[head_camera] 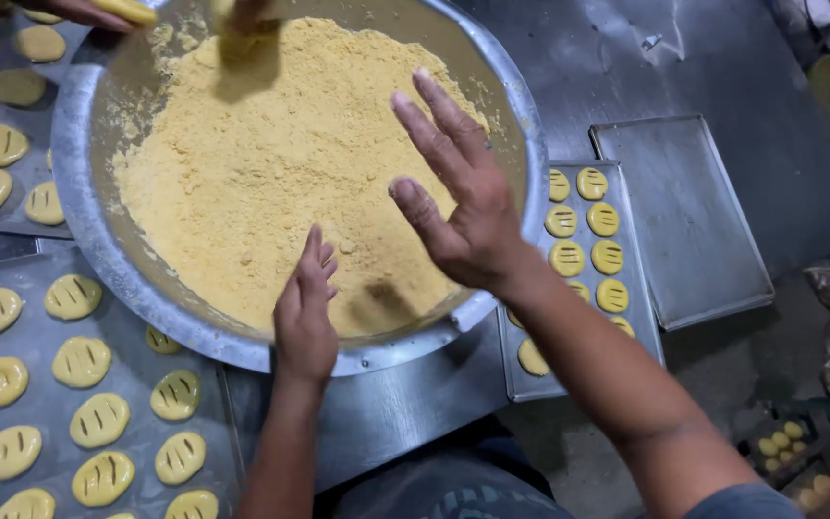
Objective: Placing shaped dough onto metal trays after coating them in a yellow crumb mixture.
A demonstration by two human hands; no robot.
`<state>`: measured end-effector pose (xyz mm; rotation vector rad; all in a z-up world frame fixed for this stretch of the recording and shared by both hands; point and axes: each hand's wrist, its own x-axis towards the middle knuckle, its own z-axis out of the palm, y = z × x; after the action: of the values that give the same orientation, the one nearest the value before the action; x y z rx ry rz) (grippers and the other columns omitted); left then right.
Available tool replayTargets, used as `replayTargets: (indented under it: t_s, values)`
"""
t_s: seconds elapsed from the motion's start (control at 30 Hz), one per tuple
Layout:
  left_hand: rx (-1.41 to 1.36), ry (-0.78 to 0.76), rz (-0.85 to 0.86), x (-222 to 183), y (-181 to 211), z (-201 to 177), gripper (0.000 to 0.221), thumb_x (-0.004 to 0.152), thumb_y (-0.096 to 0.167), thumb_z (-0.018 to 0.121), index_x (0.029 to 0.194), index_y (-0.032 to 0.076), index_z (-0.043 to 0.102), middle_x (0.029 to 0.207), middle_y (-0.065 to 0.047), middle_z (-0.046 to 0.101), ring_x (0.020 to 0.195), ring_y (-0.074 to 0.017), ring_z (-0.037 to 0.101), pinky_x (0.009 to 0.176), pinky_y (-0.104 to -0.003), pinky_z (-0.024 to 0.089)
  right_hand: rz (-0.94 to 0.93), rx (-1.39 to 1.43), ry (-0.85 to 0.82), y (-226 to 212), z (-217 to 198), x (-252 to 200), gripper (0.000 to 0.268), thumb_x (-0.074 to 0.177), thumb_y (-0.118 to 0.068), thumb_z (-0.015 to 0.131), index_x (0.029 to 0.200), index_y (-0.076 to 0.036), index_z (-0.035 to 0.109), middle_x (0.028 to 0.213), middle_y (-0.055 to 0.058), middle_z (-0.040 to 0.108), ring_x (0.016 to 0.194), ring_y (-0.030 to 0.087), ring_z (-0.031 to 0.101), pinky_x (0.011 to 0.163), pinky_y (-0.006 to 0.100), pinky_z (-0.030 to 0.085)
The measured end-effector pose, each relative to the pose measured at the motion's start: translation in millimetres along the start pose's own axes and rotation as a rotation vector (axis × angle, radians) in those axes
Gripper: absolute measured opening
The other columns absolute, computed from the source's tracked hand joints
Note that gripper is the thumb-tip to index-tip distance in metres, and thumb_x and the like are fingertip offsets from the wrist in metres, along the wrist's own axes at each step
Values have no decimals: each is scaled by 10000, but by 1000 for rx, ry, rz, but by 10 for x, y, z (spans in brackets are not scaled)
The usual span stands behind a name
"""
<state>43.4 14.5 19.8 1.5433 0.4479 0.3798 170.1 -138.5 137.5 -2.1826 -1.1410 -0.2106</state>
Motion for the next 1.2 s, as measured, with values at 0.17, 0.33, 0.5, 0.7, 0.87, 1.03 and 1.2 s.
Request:
replayTargets:
  t_s: [0.17,0.33,0.5,0.7,0.87,1.03,1.2]
  values:
    - [-993,-314,-470,268,67,179,739,1074,519,383,1596,-1,320,1536,-230,480,1364,-324,515,1119,-413,414,-181,77,-41,449,775,-171,532,1072,-343,623,1551,-136,519,1642,188,440,1560,399,410,1289,456,361]
    - [-450,22,87,-239,1029,153,618,1021,157,518,1560,54,234,1540,-73,382,1405,-237,468,1114,-395,401,183,-82,-7,848,503,-608,507,979,-306,665,1432,-92,593,1457,183,580,1353,363,553,1194,526,335]
    - [-223,-186,16,-760,482,745,413,998,104,601,1394,-7,567,1306,-109,658,1198,-213,648,1030,-330,515,278,250,55,1515,-485,-1343,444,1001,-201,688,1412,-58,603,1398,149,632,1304,289,629,1110,396,518]
    - [38,-402,-92,-1048,-44,1801,311,947,190,664,1200,14,706,1111,-89,772,1008,-167,735,902,-304,569,807,213,231,2446,-1253,-3085,329,985,-167,697,1287,-38,714,1183,95,738,1067,162,665,915,308,546]
    - [361,-465,-295,-992,-767,2514,349,928,238,644,1220,60,714,1065,-125,768,918,-232,776,836,-346,598,964,-43,46,2817,-1020,-4145,351,906,-232,747,1214,-63,757,1073,167,748,939,258,721,836,366,560]
    - [807,-367,-1,-874,-1284,2878,483,903,179,674,1346,1,598,1140,-224,659,1076,-415,619,907,-508,513,822,-107,31,2706,-773,-4231,319,889,-258,763,1146,-70,747,1019,189,708,986,361,675,861,438,551]
    - [893,-187,-99,-791,-1266,3115,404,872,218,749,1197,11,624,1161,-247,634,1112,-436,588,925,-507,498,793,-124,-72,2820,-653,-4328,338,819,-226,812,1065,-43,670,987,194,674,984,387,619,851,464,515]
